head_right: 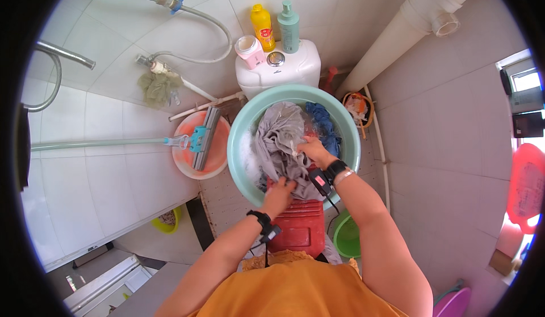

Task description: The person washes clothes by hand, scrubbing pants on a washboard in a tub of soapy water, lifting them up, and tossing one into a bucket.

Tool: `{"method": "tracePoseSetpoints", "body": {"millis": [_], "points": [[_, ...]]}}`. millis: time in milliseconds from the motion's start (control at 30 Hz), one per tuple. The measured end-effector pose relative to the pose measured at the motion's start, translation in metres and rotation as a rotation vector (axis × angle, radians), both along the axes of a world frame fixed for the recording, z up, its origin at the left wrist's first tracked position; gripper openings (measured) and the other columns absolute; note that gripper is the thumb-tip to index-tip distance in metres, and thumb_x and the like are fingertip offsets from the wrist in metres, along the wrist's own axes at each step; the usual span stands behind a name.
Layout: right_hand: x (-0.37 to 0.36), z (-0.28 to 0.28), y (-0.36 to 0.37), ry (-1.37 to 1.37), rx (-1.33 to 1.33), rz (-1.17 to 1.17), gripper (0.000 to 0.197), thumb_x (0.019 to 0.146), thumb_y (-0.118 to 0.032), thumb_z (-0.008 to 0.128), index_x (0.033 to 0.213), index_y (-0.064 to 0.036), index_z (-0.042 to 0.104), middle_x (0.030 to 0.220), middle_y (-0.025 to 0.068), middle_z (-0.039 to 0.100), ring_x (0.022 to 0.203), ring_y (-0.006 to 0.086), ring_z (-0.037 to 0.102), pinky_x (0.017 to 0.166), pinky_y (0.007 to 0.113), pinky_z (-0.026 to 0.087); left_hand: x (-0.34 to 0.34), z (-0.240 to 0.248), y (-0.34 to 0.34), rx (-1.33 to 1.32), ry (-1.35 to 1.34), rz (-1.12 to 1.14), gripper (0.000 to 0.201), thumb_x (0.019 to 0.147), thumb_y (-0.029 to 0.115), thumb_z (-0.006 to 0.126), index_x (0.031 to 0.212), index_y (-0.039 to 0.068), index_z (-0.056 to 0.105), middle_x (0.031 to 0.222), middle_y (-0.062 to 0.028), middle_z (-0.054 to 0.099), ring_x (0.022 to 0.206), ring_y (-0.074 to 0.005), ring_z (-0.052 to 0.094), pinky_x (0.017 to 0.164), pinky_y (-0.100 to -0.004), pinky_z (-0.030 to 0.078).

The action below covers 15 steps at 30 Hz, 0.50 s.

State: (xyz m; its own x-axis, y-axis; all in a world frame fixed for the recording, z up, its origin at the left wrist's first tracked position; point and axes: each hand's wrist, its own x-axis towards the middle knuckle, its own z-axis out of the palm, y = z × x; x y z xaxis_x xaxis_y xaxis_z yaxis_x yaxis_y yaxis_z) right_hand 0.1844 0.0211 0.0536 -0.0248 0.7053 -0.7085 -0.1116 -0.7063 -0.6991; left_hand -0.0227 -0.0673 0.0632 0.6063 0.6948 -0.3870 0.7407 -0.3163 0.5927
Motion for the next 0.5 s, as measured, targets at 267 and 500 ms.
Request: {"method": "tracePoseSetpoints", "body": {"millis": [267, 500], "points": [[0.024, 0.151, -0.050, 0.305, 0.133, -0.317, 0.031, 0.076, 0.005, 0.055, 0.107, 0.0007, 0.059, 0.096, 0.0085, 0.066, 0.081, 0.0166, 0.064, 0.073, 0.028, 0.052, -0.038, -0.017, 0.104, 0.161, 0.033, 0.428, 0.028, 0.076, 0.006, 0.060, 0.103, 0.000, 0.061, 0.104, -0.0259, 0.060, 0.098, -0.0425, 0.058, 0.085, -0.0472, 0.049], [0.007, 0.182, -0.108, 0.365, 0.280, -0.433, 0.036, 0.077, 0.004, 0.052, 0.113, -0.0011, 0.055, 0.101, 0.0083, 0.065, 0.087, 0.0188, 0.064, 0.078, 0.032, 0.055, 0.019, 0.042, 0.082, -0.756, -0.833, 0.417, 0.052, 0.087, 0.019, 0.063, 0.135, 0.005, 0.049, 0.127, -0.0126, 0.057, 0.119, -0.0223, 0.052, 0.098, -0.0336, 0.042]]}}
